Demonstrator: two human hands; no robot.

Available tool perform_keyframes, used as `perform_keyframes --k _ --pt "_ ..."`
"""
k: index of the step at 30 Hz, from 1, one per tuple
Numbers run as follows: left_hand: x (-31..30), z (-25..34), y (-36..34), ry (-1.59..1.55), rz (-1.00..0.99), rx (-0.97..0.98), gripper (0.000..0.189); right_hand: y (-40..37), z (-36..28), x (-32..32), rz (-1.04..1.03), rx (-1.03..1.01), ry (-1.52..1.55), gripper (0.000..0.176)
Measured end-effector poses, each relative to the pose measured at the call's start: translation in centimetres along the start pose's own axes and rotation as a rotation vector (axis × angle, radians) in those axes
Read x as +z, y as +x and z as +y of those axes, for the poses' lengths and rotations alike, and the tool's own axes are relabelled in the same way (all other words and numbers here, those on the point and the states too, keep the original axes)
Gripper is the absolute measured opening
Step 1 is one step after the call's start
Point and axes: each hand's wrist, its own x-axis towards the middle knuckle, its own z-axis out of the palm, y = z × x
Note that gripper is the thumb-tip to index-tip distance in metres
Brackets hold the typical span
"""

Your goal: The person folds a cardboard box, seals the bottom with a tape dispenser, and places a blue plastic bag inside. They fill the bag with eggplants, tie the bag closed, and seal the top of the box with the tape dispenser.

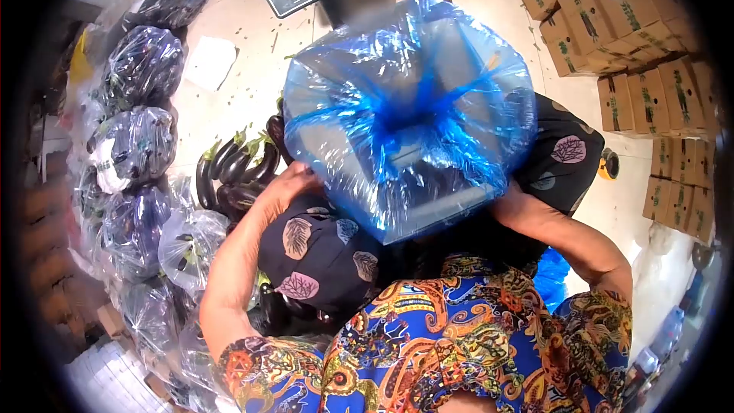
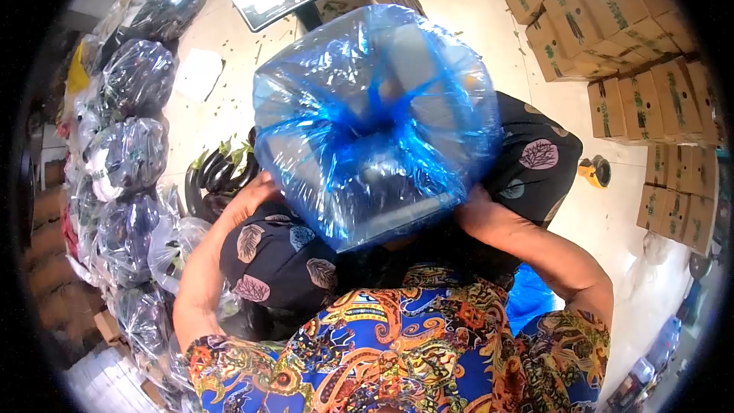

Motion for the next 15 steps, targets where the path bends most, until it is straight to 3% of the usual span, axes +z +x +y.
perform_keyframes --k 1,4,6,7,9,10,11,12,13,14,15 --pt "0.6 -1.0 -0.5 -0.025 0.036 0.188 0.035 -0.3 -0.3 -0.4 -0.017 -0.017 -0.021 0.036" --pt "-0.7 -3.1 -0.1 0.035 0.077 0.129 0.035 -1.9 -1.6 -2.1 -0.092 -0.114 -0.123 0.035" --pt "2.2 -1.4 -0.5 -0.169 0.002 0.270 0.027 -3.8 -2.9 -3.5 -0.166 -0.239 -0.251 0.034" --pt "0.9 -2.8 0.1 0.044 -0.016 0.415 0.027 -4.7 -3.6 -4.5 -0.203 -0.333 -0.334 0.034" --pt "-1.5 -5.8 1.5 0.221 -0.037 0.509 0.029 -6.4 -5.3 -6.6 -0.253 -0.585 -0.564 0.034" --pt "-1.0 -6.4 2.2 0.172 -0.052 0.475 0.032 -7.1 -6.3 -7.9 -0.263 -0.735 -0.703 0.034" --pt "1.5 -5.2 0.8 -0.168 0.066 0.331 0.032 -6.9 -7.8 -9.7 -0.294 -0.860 -0.791 0.034" --pt "1.8 -5.6 1.0 -0.363 0.042 0.259 0.034 -6.3 -8.8 -11.0 -0.357 -0.939 -0.786 0.034" --pt "2.1 -5.9 1.3 -0.572 0.032 0.186 0.036 -2.8 -12.5 -14.8 -0.789 -0.560 -0.376 0.033" --pt "2.4 -6.2 1.6 -0.773 0.038 0.113 0.038 0.7 -16.1 -18.6 -1.007 -0.059 -0.005 0.034" --pt "2.3 -5.8 1.8 -0.830 -0.015 0.070 0.036 0.4 -15.2 -19.3 -0.529 -0.324 0.237 0.029"
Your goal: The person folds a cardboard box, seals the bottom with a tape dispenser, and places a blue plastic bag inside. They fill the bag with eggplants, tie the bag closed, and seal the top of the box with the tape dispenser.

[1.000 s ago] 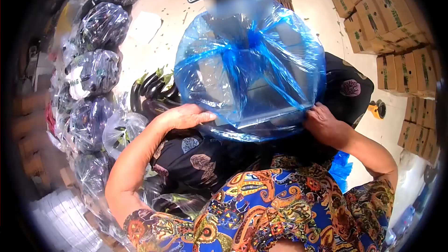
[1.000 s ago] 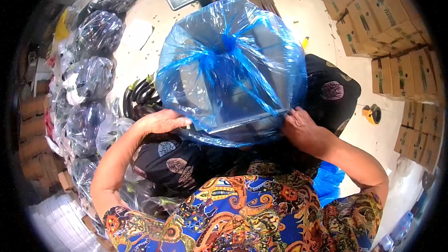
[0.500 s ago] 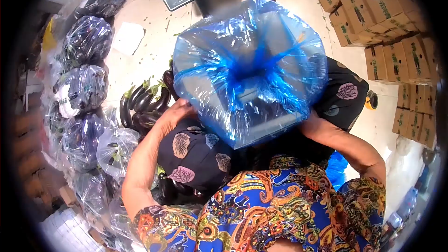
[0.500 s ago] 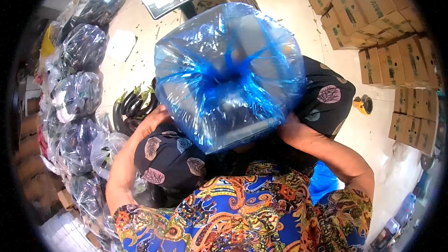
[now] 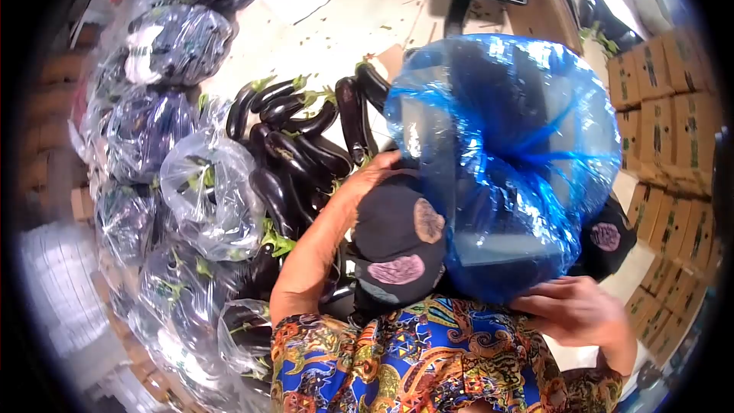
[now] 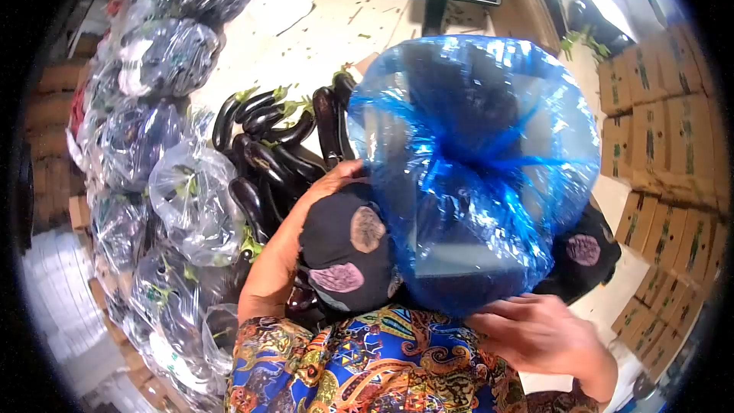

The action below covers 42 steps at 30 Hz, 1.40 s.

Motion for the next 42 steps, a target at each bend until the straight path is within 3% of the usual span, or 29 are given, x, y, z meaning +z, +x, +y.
perform_keyframes --k 1,2,5,7,8,9,11,13,17,21,22,25,26,28,29,30,31,32,35,36,37,39,41,42 --pt "0.0 -0.2 0.3 0.103 -0.066 0.100 0.031 0.5 -0.2 -2.5 0.083 -0.124 0.095 0.024" --pt "-0.1 -0.3 0.7 0.199 -0.122 0.206 0.027 0.7 -0.1 -4.9 0.080 -0.117 0.304 0.019" --pt "0.4 -0.2 1.2 0.677 -0.110 0.455 0.026 4.0 3.0 -7.6 0.648 0.183 0.092 0.052" --pt "-2.3 -0.9 1.8 0.549 0.019 0.387 0.031 8.2 6.5 -8.1 0.813 0.348 -0.564 0.059" --pt "-3.8 -0.9 1.5 0.505 0.138 0.377 0.029 10.1 8.5 -8.5 0.861 0.332 -0.635 0.062" --pt "-5.0 -0.9 1.3 0.456 0.260 0.363 0.026 11.2 10.8 -9.6 0.833 0.267 -0.750 0.058" --pt "-8.3 -1.6 1.7 0.343 0.471 0.630 0.020 13.4 15.0 -10.6 0.776 0.235 -0.803 0.050" --pt "-11.4 -0.9 2.0 0.322 0.698 0.664 0.021 15.0 17.7 -11.3 0.770 0.310 -0.746 0.045" --pt "-15.8 0.6 3.5 0.739 1.101 0.678 0.031 16.0 19.6 -12.4 0.746 0.263 -0.991 0.049" --pt "-15.5 0.6 7.5 1.215 1.281 0.644 0.083 16.8 18.6 -13.6 0.735 0.365 -0.626 0.038" --pt "-14.9 0.6 8.6 1.247 1.267 0.539 0.100 17.0 18.3 -13.8 0.721 0.353 -0.621 0.038" --pt "-13.6 0.7 11.0 1.123 1.255 0.265 0.103 17.0 19.2 -14.1 0.698 0.316 -0.543 0.039" --pt "-13.5 0.7 11.0 1.111 1.268 0.286 0.103 17.0 19.8 -13.8 0.726 0.283 -0.596 0.039" --pt "-12.9 2.8 8.8 0.880 1.081 0.430 0.088 16.9 20.1 -13.5 0.746 0.266 -0.661 0.039" --pt "-15.7 3.0 8.8 0.499 0.832 0.510 0.069 17.0 20.0 -13.6 0.738 0.278 -0.669 0.038" --pt "-10.5 4.8 5.7 0.181 0.680 0.639 0.054 17.1 19.7 -13.5 0.741 0.281 -0.695 0.035" --pt "-8.7 6.1 2.9 0.116 0.535 0.578 0.047 17.3 19.5 -13.5 0.741 0.276 -0.715 0.032" --pt "-7.7 7.0 0.4 0.216 0.523 0.625 0.049 17.4 20.1 -13.7 0.729 0.287 -0.726 0.033" --pt "2.5 9.5 -6.0 0.129 0.282 0.779 0.070 17.6 20.0 -13.4 0.768 0.292 -0.755 0.037" --pt "5.4 10.1 -7.4 0.174 0.248 0.776 0.074 17.8 21.1 -13.3 0.872 0.154 -0.757 0.041" --pt "8.2 10.3 -8.3 0.197 0.178 0.775 0.074 17.8 21.1 -13.2 0.869 0.177 -0.727 0.045" --pt "13.6 10.5 -9.5 0.387 0.222 0.674 0.072 18.0 21.7 -13.1 0.868 0.217 -0.726 0.053" --pt "18.7 9.3 -9.5 0.376 0.277 0.479 0.072 18.0 22.0 -13.1 0.892 0.180 -0.701 0.062" --pt "19.1 9.7 -8.8 0.447 0.172 0.301 0.070 18.0 22.2 -12.9 0.917 0.176 -0.706 0.059"
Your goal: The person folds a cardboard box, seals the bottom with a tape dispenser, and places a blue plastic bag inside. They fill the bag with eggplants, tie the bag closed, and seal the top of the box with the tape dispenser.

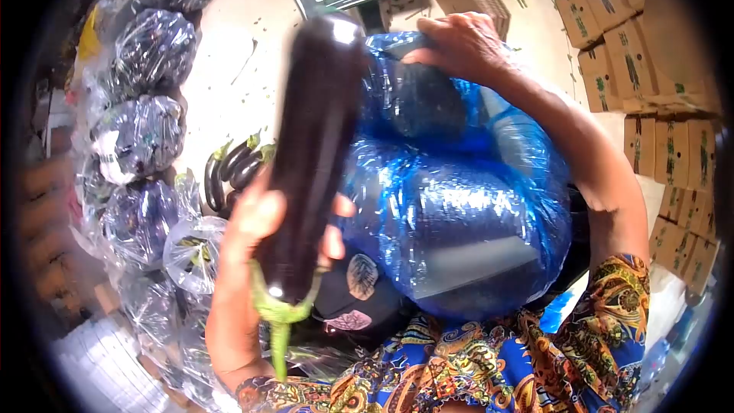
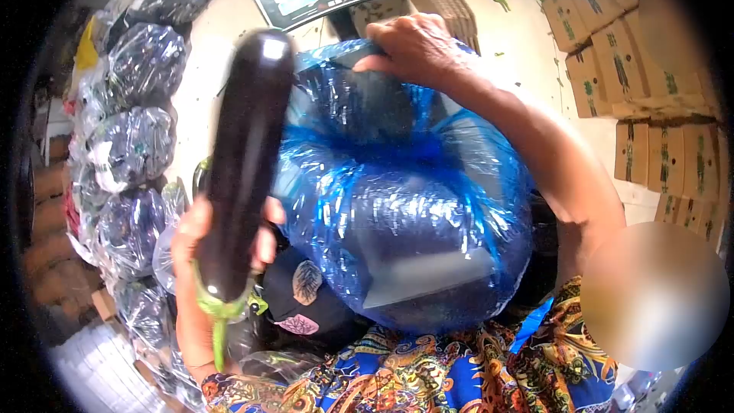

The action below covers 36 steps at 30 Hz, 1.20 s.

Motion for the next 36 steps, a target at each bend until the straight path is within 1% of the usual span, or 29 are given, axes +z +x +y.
perform_keyframes --k 1,2,3,5,6,7,8,9,10,11,12,13,14,15,17,18,22,23,25,26,27,28,29,30,31,32,33,34,36 --pt "2.2 0.0 0.4 -0.005 -0.019 -0.103 0.069 -0.2 0.0 0.4 0.022 0.002 -0.004 0.056" --pt "3.7 -0.8 1.3 0.049 -0.058 -0.147 0.063 -0.2 0.2 0.9 -0.009 0.024 0.005 0.047" --pt "4.7 -1.9 2.5 0.102 -0.093 -0.190 0.057 -0.3 0.1 0.2 -0.015 -0.004 0.039 0.040" --pt "5.4 -4.2 4.8 0.056 -0.167 -0.310 0.054 -0.4 0.0 -0.3 -0.003 -0.015 0.207 0.038" --pt "6.0 -5.1 5.6 0.041 -0.110 -0.343 0.049 -0.3 0.0 -0.6 -0.079 -0.007 0.194 0.036" --pt "5.8 -7.2 7.5 0.044 -0.035 -0.316 0.041 -0.3 0.0 -0.8 -0.071 -0.025 0.202 0.035" --pt "6.2 -7.8 8.4 0.059 0.076 -0.399 0.036 -0.2 0.0 -0.8 -0.066 -0.040 0.211 0.033" --pt "4.7 -9.6 10.5 0.063 -0.052 -0.456 0.037 -0.2 0.0 -0.7 -0.061 -0.052 0.217 0.032" --pt "4.9 -11.1 11.6 0.166 0.000 -0.370 0.039 -0.2 -0.1 -0.3 -0.055 -0.035 0.218 0.025" --pt "5.6 -13.2 12.6 0.264 0.053 -0.282 0.041 0.0 -0.1 -0.1 -0.073 -0.025 0.183 0.024" --pt "5.0 -17.3 14.0 0.517 0.144 -0.192 0.046 0.4 0.1 0.0 -0.092 -0.017 0.147 0.023" --pt "4.2 -18.9 15.3 0.596 0.100 -0.206 0.052 0.6 0.1 0.2 -0.114 -0.009 0.114 0.023" --pt "3.5 -20.5 16.6 0.676 0.055 -0.216 0.058 0.4 -0.2 -0.2 -0.144 -0.048 0.085 0.029" --pt "2.6 -22.3 17.9 0.755 0.009 -0.223 0.065 0.2 -0.3 -0.1 -0.111 -0.038 0.077 0.031" --pt "1.6 -24.5 19.8 0.886 -0.044 -0.201 0.063 0.0 -0.8 0.1 -0.048 -0.024 0.061 0.035" --pt "1.7 -24.7 20.6 0.942 -0.071 -0.181 0.063 -0.1 -0.7 0.6 0.061 -0.053 0.122 0.025" --pt "1.4 -26.6 22.7 1.206 -0.150 -0.100 0.060 -0.2 -1.5 0.1 0.050 -0.078 0.126 0.029" --pt "1.5 -27.0 23.2 1.275 -0.162 -0.089 0.059 -0.2 -1.6 0.2 0.009 -0.055 0.142 0.029" --pt "1.4 -27.6 23.6 1.436 -0.206 -0.052 0.058 -0.4 -1.6 0.1 0.024 -0.063 0.173 0.030" --pt "1.1 -27.8 23.6 1.506 -0.229 -0.016 0.057 -0.5 -1.5 0.5 0.096 -0.086 0.149 0.030" --pt "0.6 -27.7 23.4 1.581 -0.258 0.052 0.056 -0.6 -1.2 1.1 0.168 -0.108 0.121 0.031" --pt "-0.2 -27.4 23.1 1.659 -0.289 0.206 0.055 -0.6 -0.9 1.3 0.178 -0.106 0.136 0.031" --pt "-1.4 -27.0 22.9 1.726 -0.316 0.402 0.055 -0.8 -0.5 1.4 0.183 -0.122 0.118 0.029" --pt "-0.5 -23.1 21.2 1.774 -0.329 0.646 0.054 -0.8 -0.5 1.3 0.188 -0.136 0.106 0.028" --pt "0.3 -18.9 19.2 1.603 -0.347 0.295 0.043 -0.9 -0.5 1.4 0.193 -0.151 0.100 0.027" --pt "0.6 -15.1 17.7 1.448 -0.374 0.164 0.044 -0.9 -0.4 1.6 0.269 -0.187 0.134 0.026" --pt "0.8 -11.4 16.2 1.293 -0.382 0.037 0.046 -0.8 -0.4 1.8 0.267 -0.192 0.129 0.027" --pt "2.0 -7.4 15.3 1.411 -0.391 -0.151 0.055 -0.7 -0.3 1.9 0.264 -0.197 0.119 0.027" --pt "-1.5 -4.8 14.1 0.777 -0.457 0.036 0.059 -0.6 -0.1 1.5 0.252 -0.197 0.133 0.030"
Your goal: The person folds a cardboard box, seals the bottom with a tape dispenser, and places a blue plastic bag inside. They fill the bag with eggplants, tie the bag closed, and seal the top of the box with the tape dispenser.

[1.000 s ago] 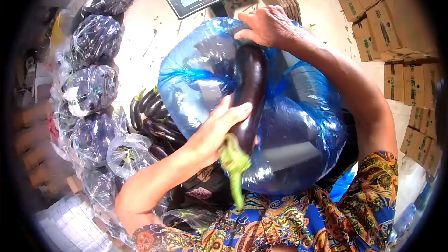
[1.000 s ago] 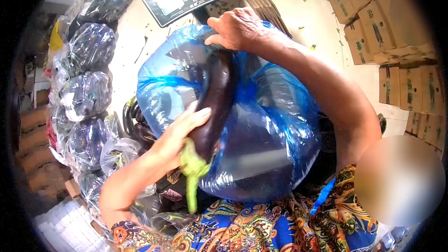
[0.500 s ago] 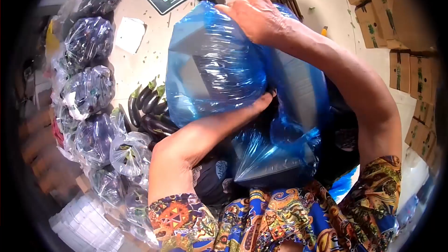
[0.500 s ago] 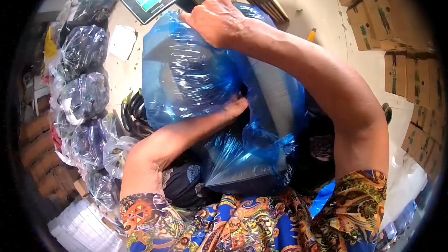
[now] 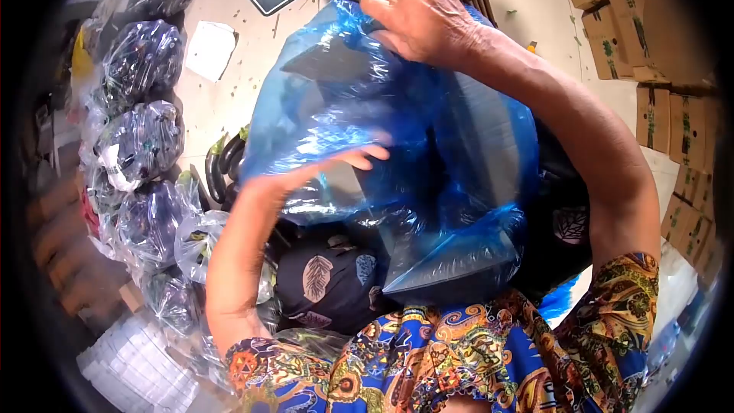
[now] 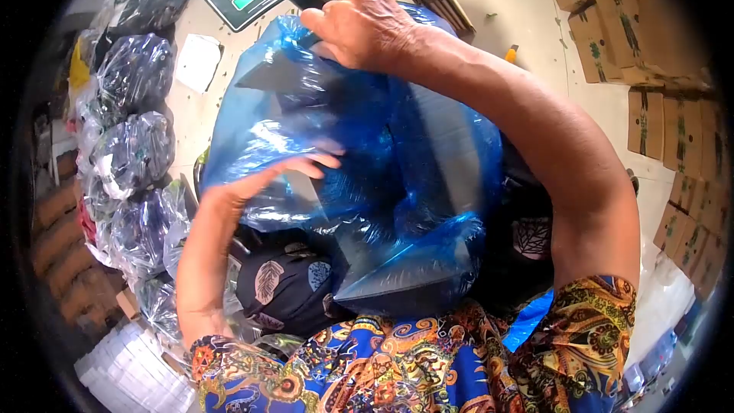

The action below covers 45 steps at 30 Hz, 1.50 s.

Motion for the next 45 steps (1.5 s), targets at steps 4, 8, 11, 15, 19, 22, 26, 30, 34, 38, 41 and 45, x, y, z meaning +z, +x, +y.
perform_keyframes --k 4,8,11,15,19,22,26,30,34,38,41,45 --pt "-7.0 -9.8 -5.3 -0.939 0.314 0.101 0.051 0.7 -0.8 -0.6 -0.148 0.191 0.042 0.031" --pt "-4.5 -17.4 -7.8 -1.056 0.299 -0.048 0.040 1.3 -0.6 -1.0 -0.341 0.262 -0.109 0.034" --pt "-2.6 -23.9 -9.6 -0.931 0.446 -0.214 0.039 0.3 0.8 -0.1 -0.130 0.066 -0.153 0.044" --pt "-0.1 -28.8 -6.5 -0.466 0.813 -0.383 0.053 1.5 -1.6 -2.7 -0.330 0.199 -0.145 0.037" --pt "0.8 -31.5 1.7 -0.193 1.248 -0.224 0.070 4.0 -4.6 -5.1 -0.302 0.057 -0.317 0.030" --pt "0.2 -29.3 4.6 -0.017 1.414 -0.253 0.072 5.4 -6.7 -5.3 -0.342 0.012 -0.339 0.035" --pt "-0.9 -29.7 5.4 0.048 1.539 -0.331 0.075 5.9 -3.9 -4.5 -0.542 -0.030 -0.577 0.027" --pt "0.4 -28.4 0.4 0.189 1.495 -0.152 0.068 4.0 -1.7 -3.7 -0.673 0.190 -0.122 0.035" --pt "2.6 -24.0 -9.6 0.548 1.518 -0.173 0.069 3.8 -3.7 -2.7 -0.518 -0.005 -0.235 0.042" --pt "4.0 -23.0 -19.6 0.844 1.497 -0.591 0.089 3.4 -3.6 -2.2 -0.473 0.004 -0.188 0.046" --pt "6.4 -27.2 -22.9 0.528 1.564 -0.780 0.108 3.1 -3.5 -2.1 -0.412 -0.053 -0.249 0.049" --pt "4.8 -27.1 -24.7 0.036 1.653 -0.754 0.089 3.7 -5.8 -3.5 -0.347 -0.116 -0.256 0.050"
